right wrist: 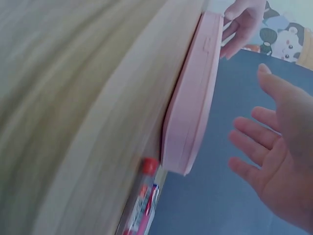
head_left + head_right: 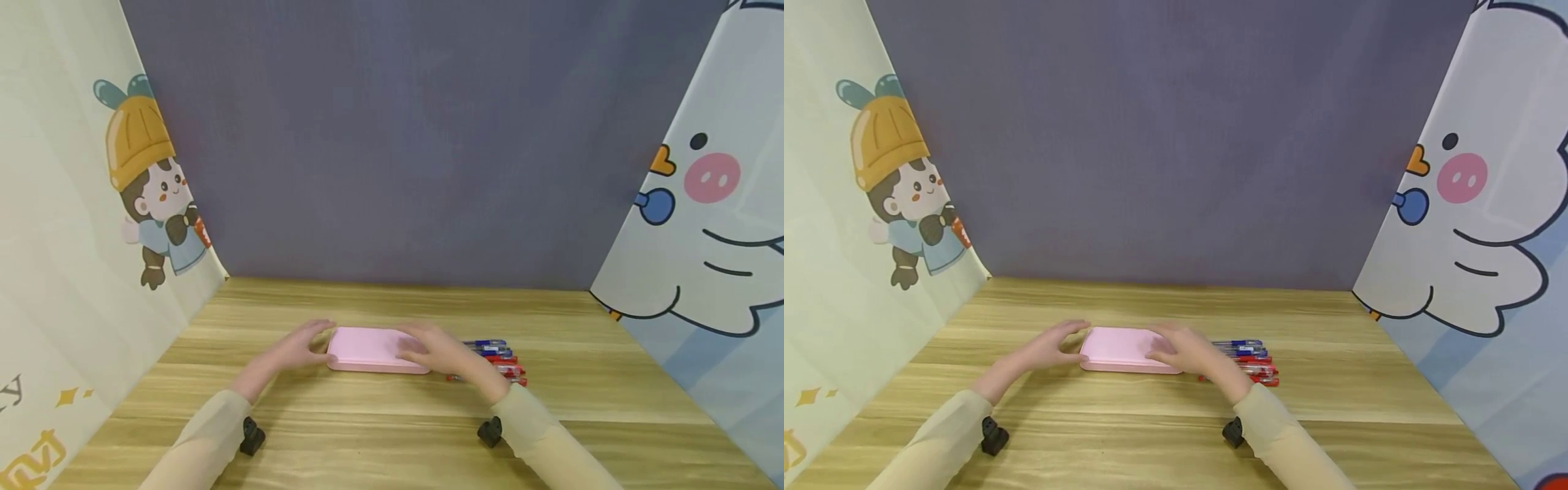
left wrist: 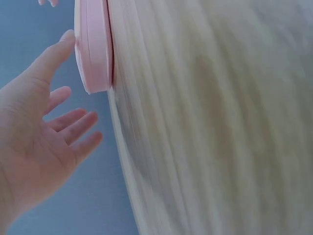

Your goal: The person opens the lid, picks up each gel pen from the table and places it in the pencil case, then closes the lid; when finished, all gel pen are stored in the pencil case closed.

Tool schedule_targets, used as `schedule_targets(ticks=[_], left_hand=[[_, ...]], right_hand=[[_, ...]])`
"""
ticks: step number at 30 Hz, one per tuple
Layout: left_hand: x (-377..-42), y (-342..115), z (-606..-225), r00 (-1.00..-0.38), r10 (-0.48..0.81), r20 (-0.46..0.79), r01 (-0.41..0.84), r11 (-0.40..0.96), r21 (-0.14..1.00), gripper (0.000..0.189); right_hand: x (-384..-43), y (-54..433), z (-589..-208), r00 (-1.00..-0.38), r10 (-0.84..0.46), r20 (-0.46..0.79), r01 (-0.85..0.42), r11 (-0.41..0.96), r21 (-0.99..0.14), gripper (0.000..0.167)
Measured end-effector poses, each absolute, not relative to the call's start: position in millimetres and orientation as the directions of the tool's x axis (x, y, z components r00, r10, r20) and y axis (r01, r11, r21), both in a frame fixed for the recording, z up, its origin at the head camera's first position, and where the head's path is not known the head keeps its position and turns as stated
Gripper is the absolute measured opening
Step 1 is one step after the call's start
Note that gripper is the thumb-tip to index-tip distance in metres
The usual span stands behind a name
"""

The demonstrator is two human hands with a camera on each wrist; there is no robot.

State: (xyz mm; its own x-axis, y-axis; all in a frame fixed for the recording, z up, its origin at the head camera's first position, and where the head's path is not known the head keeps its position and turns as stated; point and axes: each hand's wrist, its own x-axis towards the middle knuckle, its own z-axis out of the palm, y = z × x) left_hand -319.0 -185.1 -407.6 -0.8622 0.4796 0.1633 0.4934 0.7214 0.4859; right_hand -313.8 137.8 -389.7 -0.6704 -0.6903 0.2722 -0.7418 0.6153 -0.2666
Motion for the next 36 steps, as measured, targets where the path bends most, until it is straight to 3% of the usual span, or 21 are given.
schedule_targets(ticks=[11, 16, 22, 28, 36], left_hand=[[-322, -178, -413, -0.813, 0.566, 0.138, 0.561, 0.695, 0.449, 0.078], [-320, -175, -412, -0.844, 0.528, 0.096, 0.496, 0.699, 0.515, 0.077], [-325, -176, -411, -0.852, 0.514, 0.098, 0.489, 0.716, 0.498, 0.071], [-325, -182, -404, -0.818, 0.562, 0.119, 0.537, 0.673, 0.509, 0.070], [-325, -182, -403, -0.858, 0.512, 0.043, 0.422, 0.654, 0.628, 0.065]], right_hand=[[-318, 121, -400, -0.672, -0.723, 0.160, -0.736, 0.629, -0.251, 0.057], [-317, 116, -401, -0.658, -0.741, 0.133, -0.749, 0.626, -0.215, 0.051], [-316, 113, -400, -0.683, -0.725, 0.094, -0.724, 0.653, -0.223, 0.051], [-318, 112, -396, -0.677, -0.727, 0.115, -0.728, 0.637, -0.254, 0.051], [-319, 113, -393, -0.660, -0.730, 0.175, -0.744, 0.605, -0.284, 0.045]])
